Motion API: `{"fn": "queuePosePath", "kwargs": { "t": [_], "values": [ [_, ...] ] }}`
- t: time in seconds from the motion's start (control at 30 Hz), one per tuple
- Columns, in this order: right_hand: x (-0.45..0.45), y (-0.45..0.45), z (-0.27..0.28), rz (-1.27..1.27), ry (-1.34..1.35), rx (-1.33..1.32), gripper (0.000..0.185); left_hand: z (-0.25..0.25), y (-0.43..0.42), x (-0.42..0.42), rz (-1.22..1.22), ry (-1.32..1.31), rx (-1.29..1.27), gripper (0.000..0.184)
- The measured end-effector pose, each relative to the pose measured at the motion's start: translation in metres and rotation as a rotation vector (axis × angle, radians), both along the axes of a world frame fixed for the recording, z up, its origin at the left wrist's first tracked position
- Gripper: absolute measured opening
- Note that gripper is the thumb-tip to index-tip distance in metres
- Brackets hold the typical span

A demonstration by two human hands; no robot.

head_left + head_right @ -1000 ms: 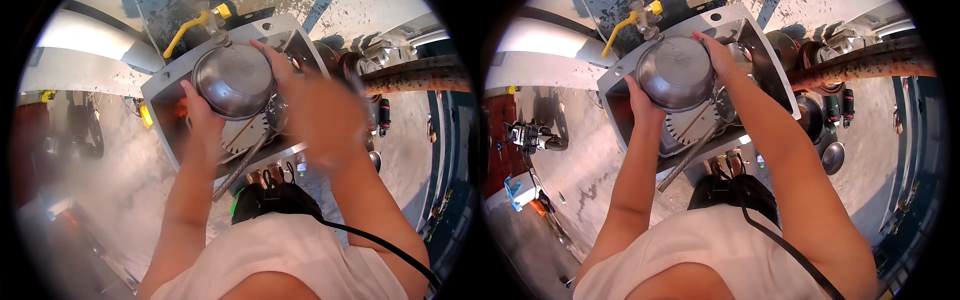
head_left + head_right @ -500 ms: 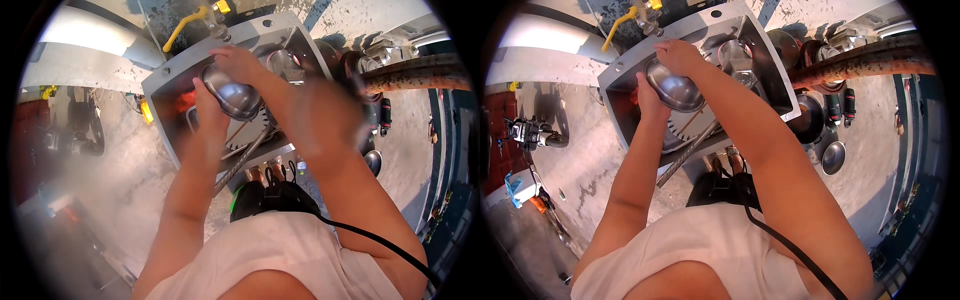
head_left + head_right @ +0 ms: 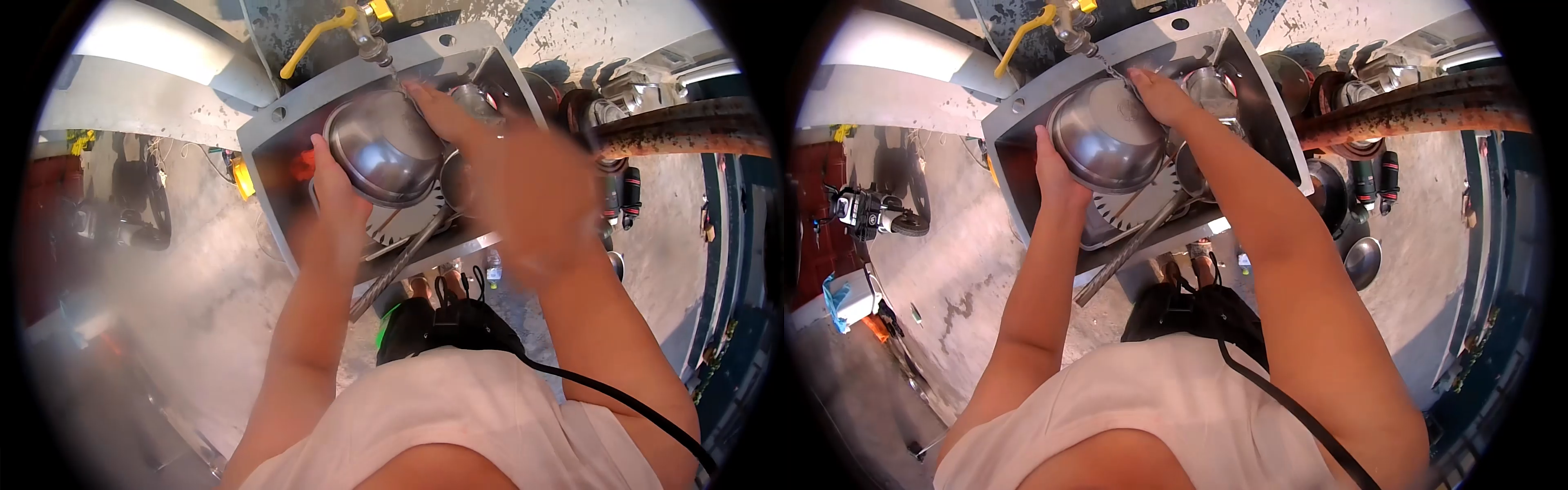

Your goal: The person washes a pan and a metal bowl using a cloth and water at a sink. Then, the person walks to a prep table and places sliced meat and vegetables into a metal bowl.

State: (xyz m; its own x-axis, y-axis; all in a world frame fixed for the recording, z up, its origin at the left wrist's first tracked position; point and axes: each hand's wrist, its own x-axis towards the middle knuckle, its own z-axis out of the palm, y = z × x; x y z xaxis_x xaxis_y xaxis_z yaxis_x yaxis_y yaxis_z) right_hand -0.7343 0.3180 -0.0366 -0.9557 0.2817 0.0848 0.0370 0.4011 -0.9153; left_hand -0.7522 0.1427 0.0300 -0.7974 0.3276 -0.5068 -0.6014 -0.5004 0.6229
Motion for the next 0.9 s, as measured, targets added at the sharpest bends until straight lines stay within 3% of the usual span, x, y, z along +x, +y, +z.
{"fn": "queuePosePath", "kwargs": {
  "t": [0.07,0.13,0.17,0.23,0.3,0.37,0.43,0.47,0.53,0.6,0.7,0.9],
  "values": [
    [0.011,-0.015,0.002,-0.053,-0.024,-0.058,0.041,0.000,-0.001,-0.007,0.015,-0.040,0.041,0.050],
    [0.029,-0.065,0.027,-0.125,0.325,0.367,0.041,-0.014,-0.001,-0.011,-0.008,-0.017,0.037,0.051],
    [0.022,-0.069,0.037,-0.126,0.326,0.369,0.041,-0.020,0.000,-0.012,-0.039,0.006,0.016,0.051],
    [0.010,-0.074,0.051,0.116,0.347,0.796,0.038,-0.031,0.005,-0.007,-0.089,0.029,0.002,0.053],
    [-0.027,-0.044,0.044,0.350,0.064,0.925,0.034,-0.019,0.017,0.003,-0.173,0.108,-0.036,0.057],
    [-0.061,-0.004,0.036,0.466,-0.237,0.875,0.031,-0.017,0.019,0.006,-0.229,0.122,-0.088,0.057],
    [-0.050,0.027,0.059,0.309,-0.494,0.238,0.029,-0.012,0.017,0.008,-0.283,0.129,-0.144,0.058],
    [-0.038,0.036,0.057,0.304,-0.496,0.237,0.029,-0.004,0.016,0.009,-0.275,0.092,-0.057,0.058],
    [-0.021,0.047,0.055,0.028,-0.520,-0.529,0.029,0.000,0.014,0.005,-0.261,0.054,0.036,0.059],
    [0.007,0.051,0.039,-0.171,-0.464,-0.894,0.029,0.000,0.011,0.001,-0.229,-0.028,0.244,0.061],
    [0.042,0.054,-0.001,-0.415,-0.337,-1.174,0.031,0.005,0.014,0.001,-0.144,-0.115,0.211,0.061],
    [0.042,0.015,-0.049,-0.720,-0.163,-1.391,0.034,-0.004,0.018,0.002,-0.035,-0.082,0.201,0.059]
  ]
}}
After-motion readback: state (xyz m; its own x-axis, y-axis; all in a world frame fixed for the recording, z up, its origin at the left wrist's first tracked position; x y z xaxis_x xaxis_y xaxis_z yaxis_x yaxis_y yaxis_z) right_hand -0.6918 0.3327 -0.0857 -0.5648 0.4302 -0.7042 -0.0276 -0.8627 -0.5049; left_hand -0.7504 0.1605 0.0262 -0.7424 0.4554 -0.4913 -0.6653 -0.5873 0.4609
